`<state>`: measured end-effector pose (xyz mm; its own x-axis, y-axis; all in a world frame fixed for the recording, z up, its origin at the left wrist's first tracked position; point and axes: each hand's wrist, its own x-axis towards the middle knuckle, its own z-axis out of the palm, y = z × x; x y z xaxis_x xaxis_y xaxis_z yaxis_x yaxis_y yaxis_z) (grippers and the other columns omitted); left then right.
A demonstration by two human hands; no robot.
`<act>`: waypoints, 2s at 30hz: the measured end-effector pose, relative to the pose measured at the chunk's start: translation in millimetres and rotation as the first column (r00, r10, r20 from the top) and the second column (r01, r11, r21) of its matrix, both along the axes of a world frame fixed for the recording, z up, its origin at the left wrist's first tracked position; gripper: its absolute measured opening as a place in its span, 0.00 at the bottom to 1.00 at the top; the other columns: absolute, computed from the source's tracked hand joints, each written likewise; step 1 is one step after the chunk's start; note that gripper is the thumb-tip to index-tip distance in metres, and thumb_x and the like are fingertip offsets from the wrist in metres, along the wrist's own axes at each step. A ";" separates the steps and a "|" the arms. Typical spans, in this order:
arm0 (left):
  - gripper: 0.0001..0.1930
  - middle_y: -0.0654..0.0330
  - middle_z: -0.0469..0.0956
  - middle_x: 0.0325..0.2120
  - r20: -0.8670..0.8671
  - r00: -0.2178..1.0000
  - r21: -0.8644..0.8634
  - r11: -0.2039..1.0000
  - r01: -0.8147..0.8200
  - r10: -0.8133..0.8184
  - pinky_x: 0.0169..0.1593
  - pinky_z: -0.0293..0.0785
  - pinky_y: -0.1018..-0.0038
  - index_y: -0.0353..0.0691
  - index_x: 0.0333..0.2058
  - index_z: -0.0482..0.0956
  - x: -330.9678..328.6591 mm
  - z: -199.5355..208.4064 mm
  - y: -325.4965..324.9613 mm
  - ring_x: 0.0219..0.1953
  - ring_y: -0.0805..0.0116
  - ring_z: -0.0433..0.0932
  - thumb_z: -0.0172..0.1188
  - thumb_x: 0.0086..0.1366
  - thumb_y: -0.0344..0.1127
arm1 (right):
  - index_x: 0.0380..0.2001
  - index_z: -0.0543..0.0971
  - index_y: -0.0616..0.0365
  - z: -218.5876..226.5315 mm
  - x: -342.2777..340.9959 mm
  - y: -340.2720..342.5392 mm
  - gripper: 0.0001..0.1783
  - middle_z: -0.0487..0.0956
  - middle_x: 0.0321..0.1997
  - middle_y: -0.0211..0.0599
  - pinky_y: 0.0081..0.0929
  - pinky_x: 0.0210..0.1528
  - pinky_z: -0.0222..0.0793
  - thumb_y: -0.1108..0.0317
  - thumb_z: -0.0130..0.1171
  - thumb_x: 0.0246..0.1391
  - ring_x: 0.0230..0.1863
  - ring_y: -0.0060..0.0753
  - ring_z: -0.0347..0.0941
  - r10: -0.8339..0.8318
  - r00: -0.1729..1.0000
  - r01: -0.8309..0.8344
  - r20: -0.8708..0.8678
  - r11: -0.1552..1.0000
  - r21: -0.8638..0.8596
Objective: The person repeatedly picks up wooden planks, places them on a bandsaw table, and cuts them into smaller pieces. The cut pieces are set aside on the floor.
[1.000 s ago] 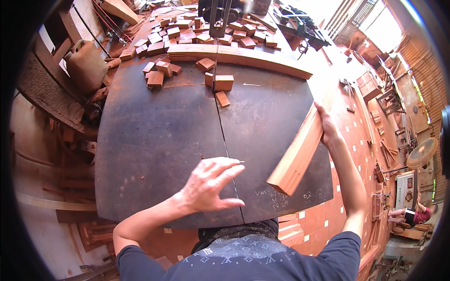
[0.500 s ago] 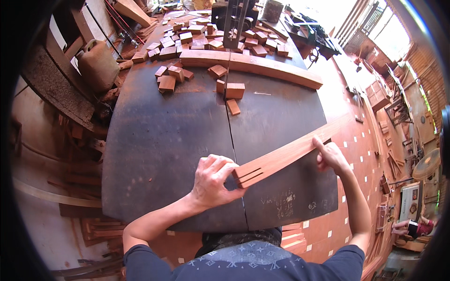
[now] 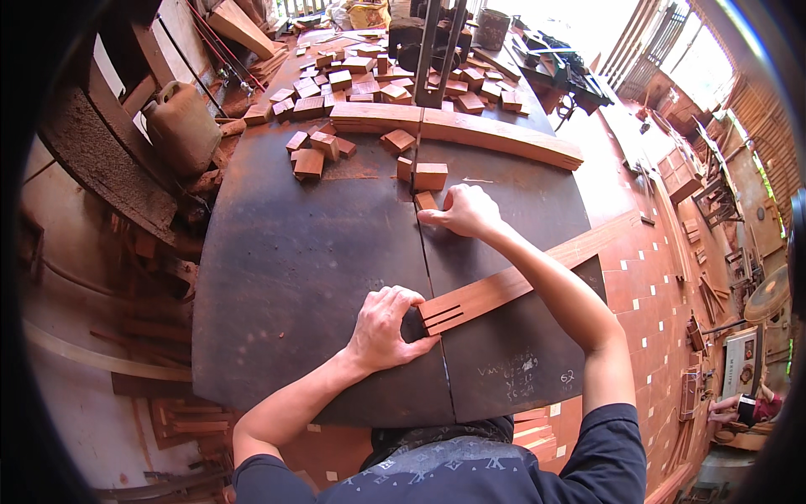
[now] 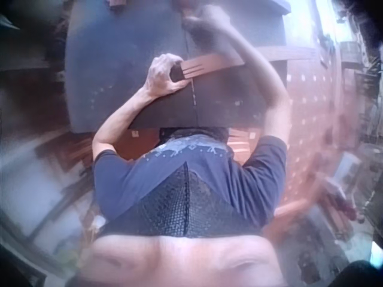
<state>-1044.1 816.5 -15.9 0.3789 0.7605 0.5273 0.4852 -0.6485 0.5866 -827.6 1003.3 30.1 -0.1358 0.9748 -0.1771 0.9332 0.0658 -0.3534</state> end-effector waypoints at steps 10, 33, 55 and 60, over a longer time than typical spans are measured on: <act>0.30 0.57 0.82 0.42 0.070 0.997 -0.011 0.999 0.032 -0.031 0.49 0.74 0.63 0.41 0.49 0.77 0.3 -2.1 -1.3 0.43 0.55 0.82 0.83 0.50 0.39 | 0.28 0.88 0.62 54.8 58.7 28.1 0.28 0.87 0.25 0.35 0.27 0.32 0.81 0.43 0.69 0.58 0.25 0.25 0.84 -0.119 0.946 0.116 -0.302 0.993 -0.030; 0.09 0.53 0.91 0.38 0.215 0.955 -0.029 0.979 -0.201 0.202 0.46 0.86 0.69 0.35 0.39 0.91 -8.1 -10.2 27.9 0.39 0.60 0.91 0.77 0.59 0.21 | 0.40 0.82 0.57 -16.0 190.9 -106.4 0.50 0.84 0.42 0.39 0.46 0.63 0.70 0.30 0.87 0.20 0.50 0.49 0.80 0.054 0.992 -0.113 0.114 0.776 0.621; 0.05 0.57 0.88 0.34 0.318 0.900 -0.187 0.950 -0.249 0.298 0.39 0.83 0.75 0.29 0.41 0.86 -25.2 -21.7 129.1 0.35 0.75 0.88 0.71 0.69 0.23 | 0.38 0.84 0.55 -15.7 154.1 -15.8 0.49 0.85 0.41 0.42 0.46 0.56 0.76 0.29 0.88 0.18 0.47 0.53 0.81 -0.055 0.993 -0.019 0.109 0.812 0.583; 0.04 0.60 0.88 0.35 0.303 0.897 -0.226 0.939 -0.261 0.322 0.37 0.81 0.77 0.29 0.40 0.86 -26.0 -22.5 141.7 0.35 0.80 0.85 0.71 0.70 0.24 | 0.38 0.85 0.55 -15.4 153.2 -4.8 0.49 0.86 0.42 0.42 0.46 0.55 0.77 0.29 0.88 0.18 0.47 0.54 0.82 -0.054 0.992 -0.023 0.115 0.813 0.582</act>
